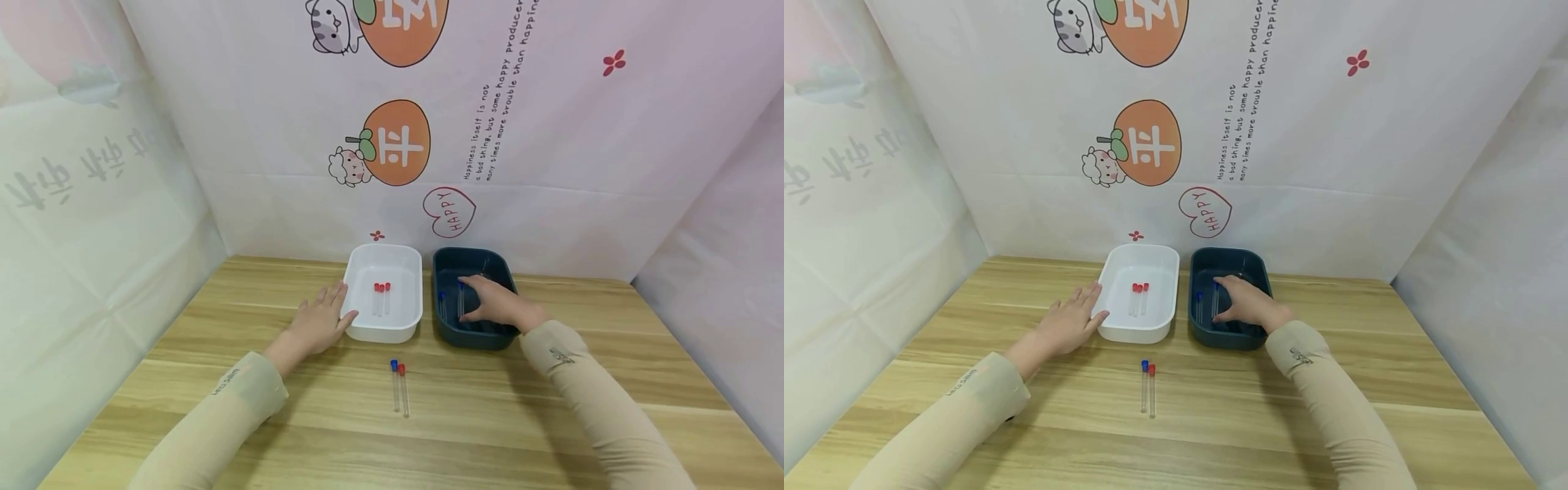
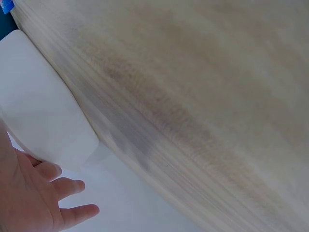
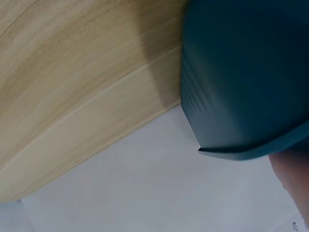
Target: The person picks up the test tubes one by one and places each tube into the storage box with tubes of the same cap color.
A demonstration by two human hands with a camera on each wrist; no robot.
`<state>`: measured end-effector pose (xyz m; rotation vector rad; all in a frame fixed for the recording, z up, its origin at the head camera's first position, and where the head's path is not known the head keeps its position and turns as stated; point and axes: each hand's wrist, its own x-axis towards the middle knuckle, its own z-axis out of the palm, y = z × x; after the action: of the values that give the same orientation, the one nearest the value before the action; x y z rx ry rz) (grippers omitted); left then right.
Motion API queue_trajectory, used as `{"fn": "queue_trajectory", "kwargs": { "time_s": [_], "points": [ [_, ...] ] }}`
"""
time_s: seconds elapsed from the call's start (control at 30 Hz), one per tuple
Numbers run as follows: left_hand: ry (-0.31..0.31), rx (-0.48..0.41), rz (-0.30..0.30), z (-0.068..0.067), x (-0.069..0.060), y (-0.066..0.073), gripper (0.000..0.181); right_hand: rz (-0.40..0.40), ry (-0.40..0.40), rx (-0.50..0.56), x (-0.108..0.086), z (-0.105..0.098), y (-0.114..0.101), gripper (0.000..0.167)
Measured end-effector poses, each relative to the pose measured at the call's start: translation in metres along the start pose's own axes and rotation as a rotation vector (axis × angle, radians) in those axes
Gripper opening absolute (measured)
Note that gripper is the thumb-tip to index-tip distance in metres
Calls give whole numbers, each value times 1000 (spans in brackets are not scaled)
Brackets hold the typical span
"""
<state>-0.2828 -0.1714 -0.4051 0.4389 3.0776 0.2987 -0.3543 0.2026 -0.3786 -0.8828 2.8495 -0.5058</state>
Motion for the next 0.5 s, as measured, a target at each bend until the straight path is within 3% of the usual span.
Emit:
{"fn": "queue_trajectory", "kwargs": {
  "time_s": [0.5],
  "points": [
    [0, -4, 0, -1, -2, 1, 76, -2, -27, -26, 10, 12, -1, 83]
  ]
}}
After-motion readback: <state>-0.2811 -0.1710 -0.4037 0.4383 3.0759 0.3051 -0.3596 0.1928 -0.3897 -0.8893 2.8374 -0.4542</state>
